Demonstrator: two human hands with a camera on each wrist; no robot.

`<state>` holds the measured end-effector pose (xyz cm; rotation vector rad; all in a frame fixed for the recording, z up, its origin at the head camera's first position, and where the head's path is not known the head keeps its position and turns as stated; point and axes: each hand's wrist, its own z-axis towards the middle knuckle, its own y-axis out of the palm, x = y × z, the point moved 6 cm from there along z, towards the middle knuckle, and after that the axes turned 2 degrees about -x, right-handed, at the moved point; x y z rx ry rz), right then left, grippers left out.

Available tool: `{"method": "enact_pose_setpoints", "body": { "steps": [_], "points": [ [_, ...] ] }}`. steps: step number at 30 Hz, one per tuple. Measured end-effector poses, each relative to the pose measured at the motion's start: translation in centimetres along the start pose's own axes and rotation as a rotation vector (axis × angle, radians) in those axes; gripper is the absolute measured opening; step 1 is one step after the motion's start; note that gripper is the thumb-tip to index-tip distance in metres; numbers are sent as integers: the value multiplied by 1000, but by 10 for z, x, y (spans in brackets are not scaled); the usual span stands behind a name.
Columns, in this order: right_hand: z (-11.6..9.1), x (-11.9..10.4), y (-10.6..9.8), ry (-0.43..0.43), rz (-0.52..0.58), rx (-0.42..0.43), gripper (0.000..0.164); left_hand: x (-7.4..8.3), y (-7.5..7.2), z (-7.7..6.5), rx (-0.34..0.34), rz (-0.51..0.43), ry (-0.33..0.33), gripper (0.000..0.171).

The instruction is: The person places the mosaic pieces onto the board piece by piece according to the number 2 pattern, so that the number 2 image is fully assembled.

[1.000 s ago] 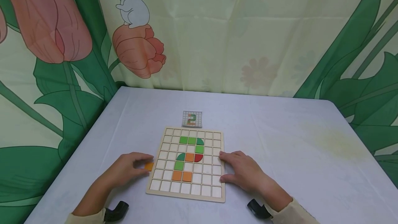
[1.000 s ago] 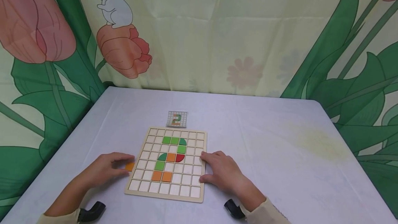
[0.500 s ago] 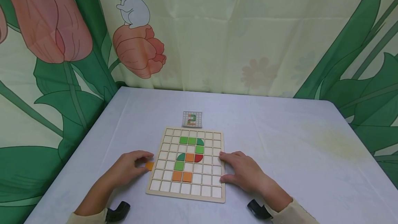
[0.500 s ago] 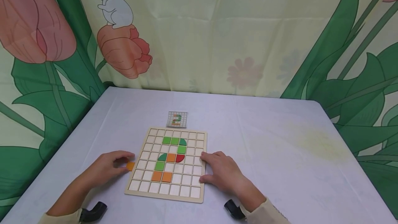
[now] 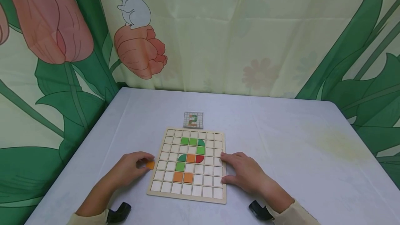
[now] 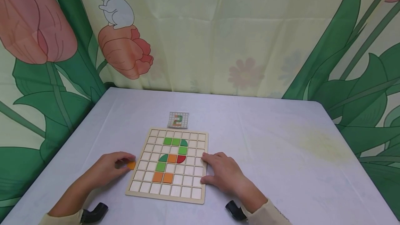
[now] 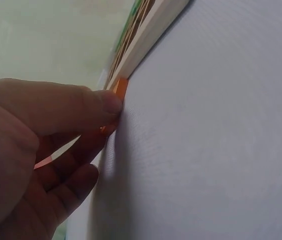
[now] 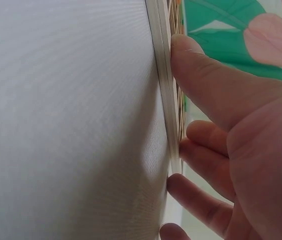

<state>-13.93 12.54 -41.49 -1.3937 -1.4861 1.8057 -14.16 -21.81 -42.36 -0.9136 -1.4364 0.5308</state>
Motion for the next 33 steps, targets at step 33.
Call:
{"method": "enact_pose_setpoints", "body": {
  "steps": [33],
  "points": [
    [1, 1, 1, -11, 9, -11, 70, 33, -4, 8, -2, 41, 62, 24]
  ]
}}
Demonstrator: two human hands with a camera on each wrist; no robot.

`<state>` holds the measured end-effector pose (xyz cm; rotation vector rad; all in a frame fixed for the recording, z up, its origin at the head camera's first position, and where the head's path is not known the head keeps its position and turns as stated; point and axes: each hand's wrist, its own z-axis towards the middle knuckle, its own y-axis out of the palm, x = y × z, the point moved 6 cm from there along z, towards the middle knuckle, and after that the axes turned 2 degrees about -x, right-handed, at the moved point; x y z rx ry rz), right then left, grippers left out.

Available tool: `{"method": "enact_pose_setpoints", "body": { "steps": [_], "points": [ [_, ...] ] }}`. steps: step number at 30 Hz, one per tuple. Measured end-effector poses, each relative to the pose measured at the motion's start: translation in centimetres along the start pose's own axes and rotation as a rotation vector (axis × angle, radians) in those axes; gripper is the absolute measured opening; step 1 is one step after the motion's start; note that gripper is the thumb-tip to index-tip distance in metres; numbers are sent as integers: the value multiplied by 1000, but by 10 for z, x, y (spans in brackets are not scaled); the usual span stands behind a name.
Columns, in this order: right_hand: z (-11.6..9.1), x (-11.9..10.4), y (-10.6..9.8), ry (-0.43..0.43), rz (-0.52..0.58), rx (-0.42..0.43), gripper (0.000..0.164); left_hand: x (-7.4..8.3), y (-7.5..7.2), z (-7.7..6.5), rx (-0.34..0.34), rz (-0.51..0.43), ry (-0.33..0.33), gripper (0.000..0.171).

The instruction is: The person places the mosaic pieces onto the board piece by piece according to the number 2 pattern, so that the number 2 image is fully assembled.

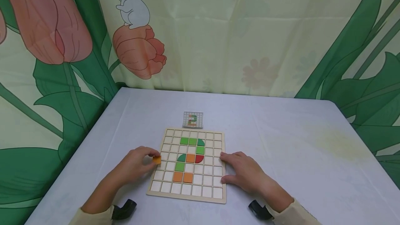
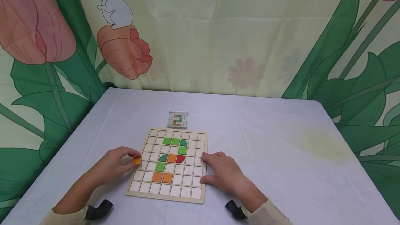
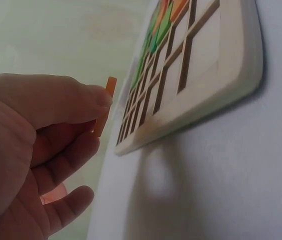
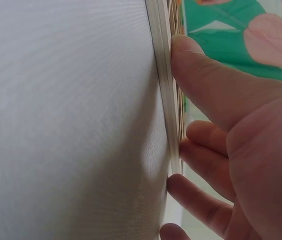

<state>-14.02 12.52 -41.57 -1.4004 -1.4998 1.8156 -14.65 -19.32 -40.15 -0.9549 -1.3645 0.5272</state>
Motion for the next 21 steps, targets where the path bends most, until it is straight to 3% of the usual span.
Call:
{"method": "enact_pose_setpoints", "body": {
  "steps": [12, 15, 21],
  "points": [
    [0, 0, 0, 3, -6, 3, 69, 18, 18, 7, -39, -52, -16, 20],
    [-1, 0, 0, 3, -6, 3, 69, 26, 24, 10, -59, -64, 16, 20],
    [0, -1, 0, -2, -4, 1, 69, 42, 33, 15, -94, -49, 148, 17]
  ]
}}
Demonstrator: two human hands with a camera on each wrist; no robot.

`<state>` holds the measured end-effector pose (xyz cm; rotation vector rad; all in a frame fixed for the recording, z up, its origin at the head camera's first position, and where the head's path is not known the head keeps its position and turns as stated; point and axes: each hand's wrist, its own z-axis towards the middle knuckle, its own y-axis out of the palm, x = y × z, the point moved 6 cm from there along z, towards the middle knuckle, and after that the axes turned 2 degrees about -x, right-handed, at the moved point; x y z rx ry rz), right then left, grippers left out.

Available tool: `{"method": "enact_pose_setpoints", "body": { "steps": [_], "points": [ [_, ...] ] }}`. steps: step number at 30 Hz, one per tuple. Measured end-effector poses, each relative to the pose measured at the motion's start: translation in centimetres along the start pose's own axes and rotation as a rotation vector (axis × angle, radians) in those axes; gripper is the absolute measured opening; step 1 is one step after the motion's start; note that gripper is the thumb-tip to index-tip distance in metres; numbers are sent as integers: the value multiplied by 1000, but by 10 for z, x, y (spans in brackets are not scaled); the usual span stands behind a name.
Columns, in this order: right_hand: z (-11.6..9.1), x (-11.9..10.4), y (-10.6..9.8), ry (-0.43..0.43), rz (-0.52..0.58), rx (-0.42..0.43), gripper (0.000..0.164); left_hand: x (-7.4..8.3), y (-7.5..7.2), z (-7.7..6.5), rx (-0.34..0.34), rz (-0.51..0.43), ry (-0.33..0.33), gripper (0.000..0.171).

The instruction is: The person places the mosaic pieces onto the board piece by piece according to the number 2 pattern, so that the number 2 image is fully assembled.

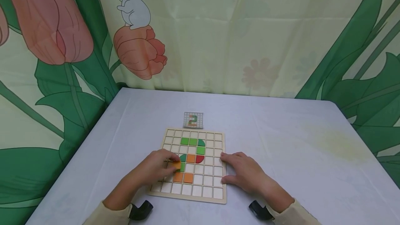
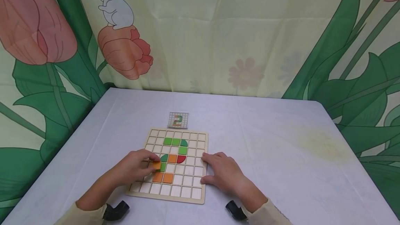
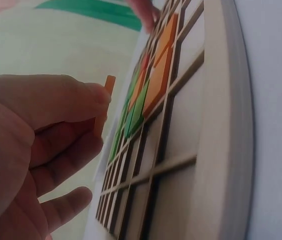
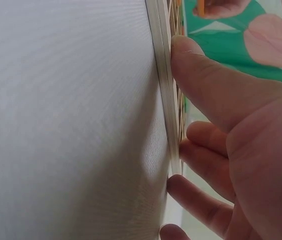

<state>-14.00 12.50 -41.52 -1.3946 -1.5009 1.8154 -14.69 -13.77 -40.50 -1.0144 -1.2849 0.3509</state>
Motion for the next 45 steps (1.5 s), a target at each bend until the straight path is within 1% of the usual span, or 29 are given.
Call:
{"method": "enact_pose_setpoints", "body": {
  "steps": [4, 15, 21, 24, 35, 41, 45],
  "points": [
    [0, 0, 0, 0, -4, 3, 69, 7, 5, 4, -25, -5, 45, 17],
    [-1, 0, 0, 6, -2, 3, 69, 18, 18, 11, -72, 19, 73, 19],
    [-1, 0, 1, 4, -1, 6, 69, 24, 20, 11, -84, 42, 120, 16],
    [-1, 1, 1, 4, -2, 5, 69, 24, 22, 11, -88, 41, 131, 16],
    [-1, 1, 1, 3, 6, 4, 69, 28, 25, 13, -122, 16, 78, 18],
    [-1, 1, 1, 7, 9, 4, 70, 30, 24, 13, -106, 4, 62, 20],
    [-1, 1, 0, 4, 6, 4, 70, 33, 24, 14, -93, 10, 70, 20]
  ]
}}
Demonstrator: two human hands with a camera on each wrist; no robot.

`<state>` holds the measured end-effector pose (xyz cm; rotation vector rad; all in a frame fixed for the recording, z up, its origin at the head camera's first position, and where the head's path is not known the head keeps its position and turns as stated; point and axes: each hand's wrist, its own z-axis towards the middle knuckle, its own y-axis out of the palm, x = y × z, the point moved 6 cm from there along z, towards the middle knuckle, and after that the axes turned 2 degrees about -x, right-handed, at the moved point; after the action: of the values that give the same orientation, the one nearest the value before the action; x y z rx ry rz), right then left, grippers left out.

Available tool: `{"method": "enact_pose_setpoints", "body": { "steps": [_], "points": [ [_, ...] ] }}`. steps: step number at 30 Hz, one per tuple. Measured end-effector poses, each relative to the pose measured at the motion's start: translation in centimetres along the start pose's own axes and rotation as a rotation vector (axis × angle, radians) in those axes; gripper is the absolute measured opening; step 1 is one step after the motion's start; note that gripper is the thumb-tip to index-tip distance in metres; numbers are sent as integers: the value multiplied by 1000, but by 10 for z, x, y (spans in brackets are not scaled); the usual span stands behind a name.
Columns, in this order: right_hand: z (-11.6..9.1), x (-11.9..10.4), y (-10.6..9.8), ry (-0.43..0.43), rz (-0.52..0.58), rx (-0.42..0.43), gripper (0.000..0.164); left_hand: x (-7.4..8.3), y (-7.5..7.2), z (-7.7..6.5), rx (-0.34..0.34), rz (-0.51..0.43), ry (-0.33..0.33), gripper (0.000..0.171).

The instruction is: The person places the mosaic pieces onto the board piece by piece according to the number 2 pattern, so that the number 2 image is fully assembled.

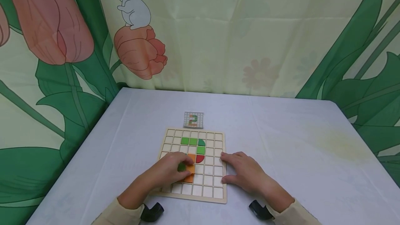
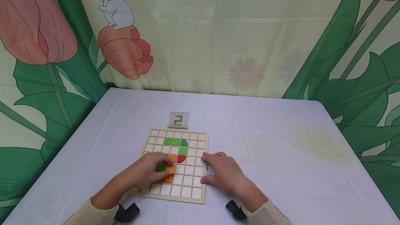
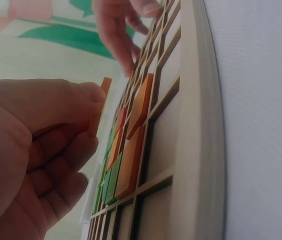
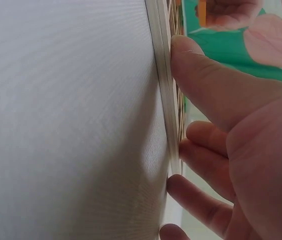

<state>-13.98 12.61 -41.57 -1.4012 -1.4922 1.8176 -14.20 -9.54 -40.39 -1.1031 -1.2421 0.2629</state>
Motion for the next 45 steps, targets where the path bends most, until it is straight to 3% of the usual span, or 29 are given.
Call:
{"method": "enact_pose_setpoints", "body": {
  "steps": [16, 33, 45],
  "points": [
    [0, 1, 0, -11, -1, 5, 69, 1, 4, 2, 7, 31, 52, 20],
    [1, 1, 1, 7, 9, -13, 70, -2, 14, 5, -31, 29, 56, 17],
    [2, 1, 1, -49, -24, 2, 67, 3, 17, 5, -45, 43, 63, 18]
  ]
}}
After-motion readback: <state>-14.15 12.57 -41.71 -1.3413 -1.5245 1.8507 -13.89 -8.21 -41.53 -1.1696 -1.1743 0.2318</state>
